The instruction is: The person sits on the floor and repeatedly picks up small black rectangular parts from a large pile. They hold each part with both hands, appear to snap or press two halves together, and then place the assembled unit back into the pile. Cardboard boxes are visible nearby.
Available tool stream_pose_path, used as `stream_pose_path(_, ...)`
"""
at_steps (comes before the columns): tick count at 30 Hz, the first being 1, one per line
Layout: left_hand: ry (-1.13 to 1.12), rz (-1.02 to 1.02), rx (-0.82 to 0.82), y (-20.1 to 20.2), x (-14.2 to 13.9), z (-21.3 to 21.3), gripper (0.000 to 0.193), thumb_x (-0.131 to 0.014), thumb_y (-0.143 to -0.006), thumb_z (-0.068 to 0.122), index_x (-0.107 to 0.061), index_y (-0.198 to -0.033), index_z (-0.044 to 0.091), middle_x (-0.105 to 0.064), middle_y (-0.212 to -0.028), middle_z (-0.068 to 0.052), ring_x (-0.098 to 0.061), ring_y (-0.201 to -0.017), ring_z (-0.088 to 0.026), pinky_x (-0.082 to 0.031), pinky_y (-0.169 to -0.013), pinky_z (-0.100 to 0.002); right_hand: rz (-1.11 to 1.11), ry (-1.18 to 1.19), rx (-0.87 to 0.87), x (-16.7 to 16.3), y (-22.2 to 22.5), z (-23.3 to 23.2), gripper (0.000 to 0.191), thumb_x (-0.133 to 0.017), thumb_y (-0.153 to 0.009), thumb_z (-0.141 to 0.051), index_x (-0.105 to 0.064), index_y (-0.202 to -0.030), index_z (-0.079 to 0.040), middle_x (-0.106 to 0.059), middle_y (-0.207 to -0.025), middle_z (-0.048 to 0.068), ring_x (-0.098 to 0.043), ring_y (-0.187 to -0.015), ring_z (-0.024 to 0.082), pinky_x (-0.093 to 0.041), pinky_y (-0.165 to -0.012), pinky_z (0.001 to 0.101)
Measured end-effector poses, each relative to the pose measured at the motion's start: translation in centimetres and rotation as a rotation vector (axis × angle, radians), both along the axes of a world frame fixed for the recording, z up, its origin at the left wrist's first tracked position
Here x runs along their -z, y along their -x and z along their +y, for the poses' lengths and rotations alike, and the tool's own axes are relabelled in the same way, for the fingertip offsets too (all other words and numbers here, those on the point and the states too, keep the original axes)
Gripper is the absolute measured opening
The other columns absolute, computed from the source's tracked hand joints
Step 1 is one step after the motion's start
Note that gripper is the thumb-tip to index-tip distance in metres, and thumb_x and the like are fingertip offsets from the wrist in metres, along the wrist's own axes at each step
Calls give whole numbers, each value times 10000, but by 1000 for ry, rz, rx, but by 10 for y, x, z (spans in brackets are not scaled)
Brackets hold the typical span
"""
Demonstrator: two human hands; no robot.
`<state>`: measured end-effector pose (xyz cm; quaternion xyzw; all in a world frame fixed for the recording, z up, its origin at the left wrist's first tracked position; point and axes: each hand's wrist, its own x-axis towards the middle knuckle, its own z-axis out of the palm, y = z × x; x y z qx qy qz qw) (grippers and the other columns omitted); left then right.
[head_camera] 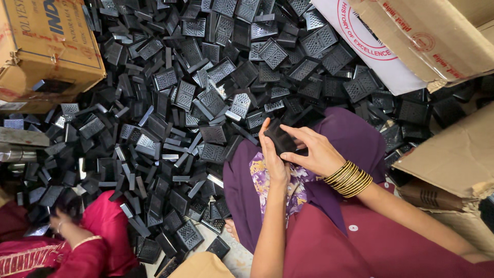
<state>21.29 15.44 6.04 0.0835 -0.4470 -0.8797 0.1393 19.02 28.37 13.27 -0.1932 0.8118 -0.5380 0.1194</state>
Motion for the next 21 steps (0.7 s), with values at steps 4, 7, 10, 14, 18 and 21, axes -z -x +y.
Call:
stream_pose_path(4,-19,10,-23,1,3,-2,589,-432,-1093,480,-405,-1530,86,-569,-1289,-87,-635,-1093,-187,-534,-952,-327,-69,48,2,2,-1,0,731,-797,-820,-245,-513,-1483,-122,-653,-1251,130,-728,-1051,229,-591,-914,349)
stream_pose_path(7,-91,12,-6,2,8,-1,612,-407,-1091,517,-412,-1538,99,-572,-1213,-104,-658,-1048,-188,-554,-925,-326,-73,71,-8,4,-1,2,737,-792,-827,-236,-499,-1494,-125,-650,-1244,129,-722,-1056,222,-588,-922,350)
stream_pose_path(10,19,4,-3,5,12,0,583,-493,-1078,438,-398,-1543,99,-528,-1229,-62,-626,-1056,-186,-534,-908,-339,-97,92,-24,6,0,5,732,-785,-846,-234,-487,-1506,-128,-657,-1265,122,-715,-1073,222,-580,-938,349)
stream_pose_path(14,37,6,-29,4,13,0,614,-462,-1087,475,-404,-1550,75,-539,-1303,-67,-604,-1146,-165,-511,-991,-318,-103,107,2,6,1,5,731,-779,-841,-238,-489,-1502,-126,-651,-1288,116,-721,-1070,223,-585,-932,352)
stream_pose_path(18,36,9,-10,3,11,0,640,-428,-1083,507,-391,-1557,78,-563,-1302,-85,-604,-1127,-187,-510,-981,-325,-63,69,1,5,0,2,732,-783,-838,-249,-488,-1494,-114,-635,-1279,129,-723,-1075,242,-584,-932,353)
stream_pose_path(21,54,11,-9,3,11,0,653,-418,-1084,519,-382,-1565,79,-579,-1297,-103,-599,-1131,-192,-505,-986,-326,-57,27,-14,5,-1,1,742,-779,-837,-249,-478,-1503,-122,-629,-1272,132,-727,-1078,253,-580,-932,356)
